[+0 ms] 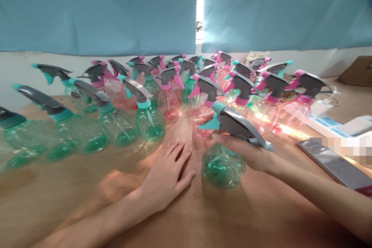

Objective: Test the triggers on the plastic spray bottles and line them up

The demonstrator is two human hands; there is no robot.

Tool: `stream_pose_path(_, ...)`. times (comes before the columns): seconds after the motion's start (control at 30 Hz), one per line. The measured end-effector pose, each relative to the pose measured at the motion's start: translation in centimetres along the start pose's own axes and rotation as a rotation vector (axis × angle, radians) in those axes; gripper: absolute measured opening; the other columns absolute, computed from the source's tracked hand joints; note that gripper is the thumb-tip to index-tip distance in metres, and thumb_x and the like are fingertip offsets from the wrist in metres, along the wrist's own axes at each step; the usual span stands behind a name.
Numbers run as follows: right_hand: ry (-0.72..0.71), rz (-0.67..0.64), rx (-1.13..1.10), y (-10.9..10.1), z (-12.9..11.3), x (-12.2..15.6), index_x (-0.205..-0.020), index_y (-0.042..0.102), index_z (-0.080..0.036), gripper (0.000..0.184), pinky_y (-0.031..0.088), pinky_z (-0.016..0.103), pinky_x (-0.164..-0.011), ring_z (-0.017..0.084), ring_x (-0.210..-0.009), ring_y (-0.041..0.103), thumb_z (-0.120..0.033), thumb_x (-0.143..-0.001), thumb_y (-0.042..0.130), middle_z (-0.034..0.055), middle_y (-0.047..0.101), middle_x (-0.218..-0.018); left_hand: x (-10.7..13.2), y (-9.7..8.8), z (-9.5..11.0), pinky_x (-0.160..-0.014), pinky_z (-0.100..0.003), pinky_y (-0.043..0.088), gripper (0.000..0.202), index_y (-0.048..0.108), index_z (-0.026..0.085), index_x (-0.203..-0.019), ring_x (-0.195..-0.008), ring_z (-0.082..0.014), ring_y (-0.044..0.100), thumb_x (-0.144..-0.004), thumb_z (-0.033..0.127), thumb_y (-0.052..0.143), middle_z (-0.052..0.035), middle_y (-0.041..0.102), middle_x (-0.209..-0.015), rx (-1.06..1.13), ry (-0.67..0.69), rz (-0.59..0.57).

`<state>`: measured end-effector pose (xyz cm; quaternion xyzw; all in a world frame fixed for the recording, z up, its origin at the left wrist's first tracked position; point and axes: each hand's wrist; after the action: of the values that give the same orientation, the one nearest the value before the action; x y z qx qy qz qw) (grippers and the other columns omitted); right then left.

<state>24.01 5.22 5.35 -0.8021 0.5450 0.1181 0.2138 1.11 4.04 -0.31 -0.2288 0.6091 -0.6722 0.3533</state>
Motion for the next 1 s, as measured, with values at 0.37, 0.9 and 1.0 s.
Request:
stream_pose_path(0.37,0.058,-0.051,-0.046,-0.2,0.0,0.2,-0.094,0.065,-0.024,0.022,0.052,0.033,-0.073,0.016,-0.078,0.064,-0.011,-0.085,0.051,0.0003,0.068,-0.082,-0.1,0.0,0.0,-0.111,-0.05,0.029,0.051,0.045,0.012,-0.139,-0.137,-0.0332,0.034,-0.096,0.038,0.05,-0.017,0.041,-0.147,-0.012,-0.002,-0.022)
stream_pose_path(0.9,0.07,-0.013,0.059,0.1,-1.1,-0.2,-0.112,0.06,-0.026,0.039,0.044,0.028,-0.058,0.012,-0.058,0.049,-0.011,-0.078,0.047,-0.0014,0.06,-0.078,0.0,0.0,0.0,-0.11,-0.051,0.031,0.05,0.046,0.014,-0.138,-0.136,-0.0332,0.036,-0.095,0.04,0.048,-0.016,0.044,-0.145,0.021,0.014,0.019)
stream_pose_path(1.0,0.088,-0.026,0.059,0.0,-1.0,-0.1,-0.104,0.061,-0.025,0.029,0.046,0.03,-0.059,0.013,-0.058,0.05,-0.015,-0.081,0.048,-0.0012,0.059,-0.073,0.0,0.0,0.1,-0.111,-0.05,0.03,0.051,0.046,0.011,-0.138,-0.137,-0.0333,0.035,-0.096,0.039,0.049,-0.0174,0.044,-0.145,0.008,0.014,0.003)
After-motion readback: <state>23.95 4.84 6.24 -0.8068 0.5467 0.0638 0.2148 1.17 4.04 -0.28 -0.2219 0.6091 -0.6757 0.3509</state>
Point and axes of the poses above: each hand's wrist, its own x-axis away from the middle knuckle, its own y-axis out of the palm, z = x × y
